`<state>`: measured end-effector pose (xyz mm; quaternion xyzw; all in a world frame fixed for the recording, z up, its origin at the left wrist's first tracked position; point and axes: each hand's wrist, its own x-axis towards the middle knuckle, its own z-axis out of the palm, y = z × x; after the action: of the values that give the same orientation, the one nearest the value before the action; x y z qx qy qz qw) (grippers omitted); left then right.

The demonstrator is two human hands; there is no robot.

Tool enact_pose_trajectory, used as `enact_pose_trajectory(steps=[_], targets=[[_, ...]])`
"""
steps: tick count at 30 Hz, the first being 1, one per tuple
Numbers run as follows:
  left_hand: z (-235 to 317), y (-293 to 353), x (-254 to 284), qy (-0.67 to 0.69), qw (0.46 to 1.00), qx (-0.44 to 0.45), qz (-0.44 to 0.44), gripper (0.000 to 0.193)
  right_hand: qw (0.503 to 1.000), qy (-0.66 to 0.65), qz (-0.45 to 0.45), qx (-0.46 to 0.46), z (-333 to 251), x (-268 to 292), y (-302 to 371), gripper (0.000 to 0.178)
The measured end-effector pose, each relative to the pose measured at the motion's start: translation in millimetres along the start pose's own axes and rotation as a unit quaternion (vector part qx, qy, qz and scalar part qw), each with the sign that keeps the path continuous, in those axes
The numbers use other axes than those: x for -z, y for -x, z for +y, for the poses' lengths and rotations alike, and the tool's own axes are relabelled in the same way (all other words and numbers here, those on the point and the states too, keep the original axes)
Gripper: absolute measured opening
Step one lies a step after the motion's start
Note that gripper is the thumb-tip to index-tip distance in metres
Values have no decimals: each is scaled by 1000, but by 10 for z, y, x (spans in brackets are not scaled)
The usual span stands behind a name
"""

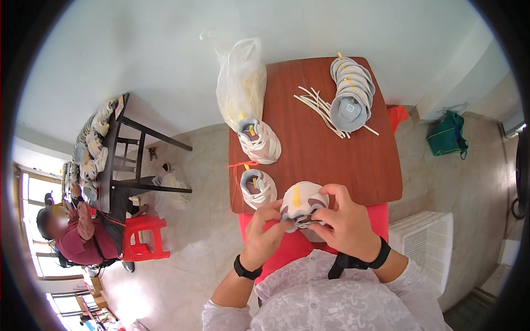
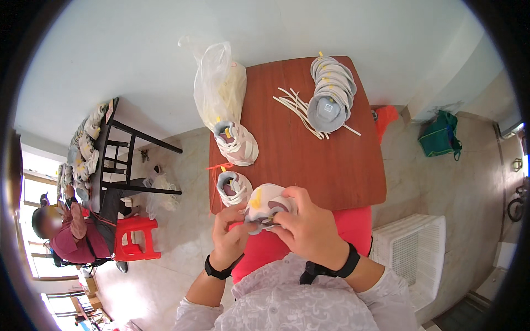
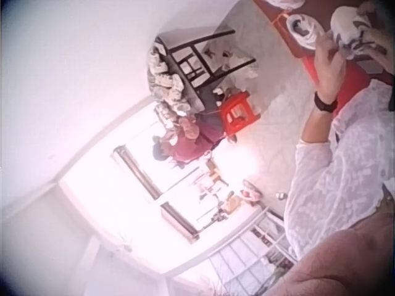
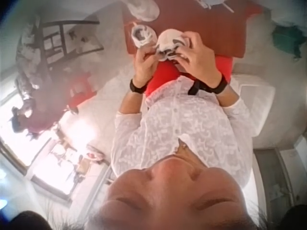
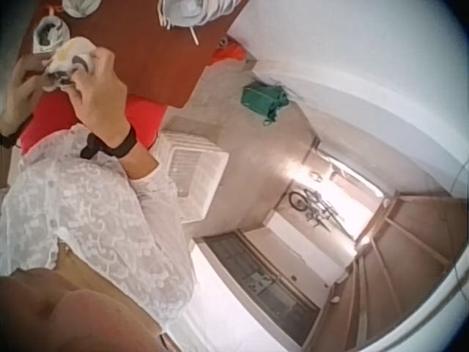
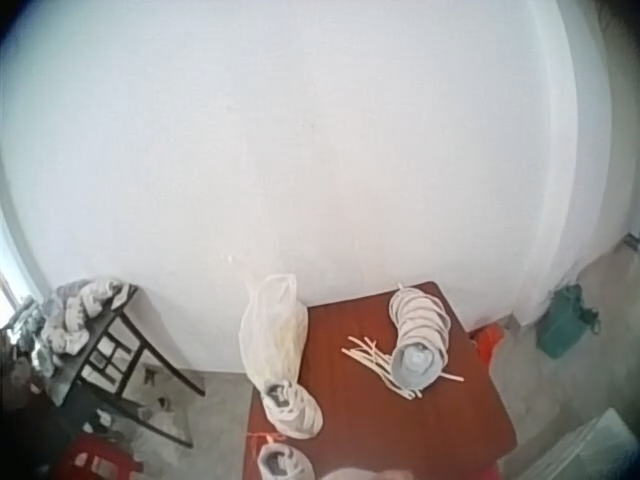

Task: Lacing white sneakers with white laces.

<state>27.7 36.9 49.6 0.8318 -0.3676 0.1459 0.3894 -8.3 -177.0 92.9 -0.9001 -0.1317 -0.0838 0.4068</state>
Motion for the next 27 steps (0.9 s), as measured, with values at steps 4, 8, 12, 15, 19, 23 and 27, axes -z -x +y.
enact_pose_trajectory(steps=[4, 8, 12, 15, 19, 23, 27], targets=[[-29, 24, -59, 17, 996, -23, 79, 26, 998, 31, 51, 35, -26, -83, -30, 23], [-12, 50, -55, -17, 996, -8, 82, 27, 995, 21, 77, 59, 6, -166, -86, 27], [-28, 118, -88, -42, 995, 29, 81, 29, 994, 19, 78, 69, 45, -286, -109, 31], [-29, 175, -138, -7, 990, 107, 97, 28, 992, -9, 119, 43, 41, -372, -44, 30], [-86, 241, -153, 15, 978, 168, 119, 28, 985, -75, 103, 117, 101, -506, 54, 25], [-53, 218, -140, 9, 978, 178, 112, 29, 993, -72, 52, 80, 34, -573, 64, 23], [-71, 259, -140, -32, 985, 130, 111, 28, 990, -43, 71, 114, 139, -616, 48, 28]])
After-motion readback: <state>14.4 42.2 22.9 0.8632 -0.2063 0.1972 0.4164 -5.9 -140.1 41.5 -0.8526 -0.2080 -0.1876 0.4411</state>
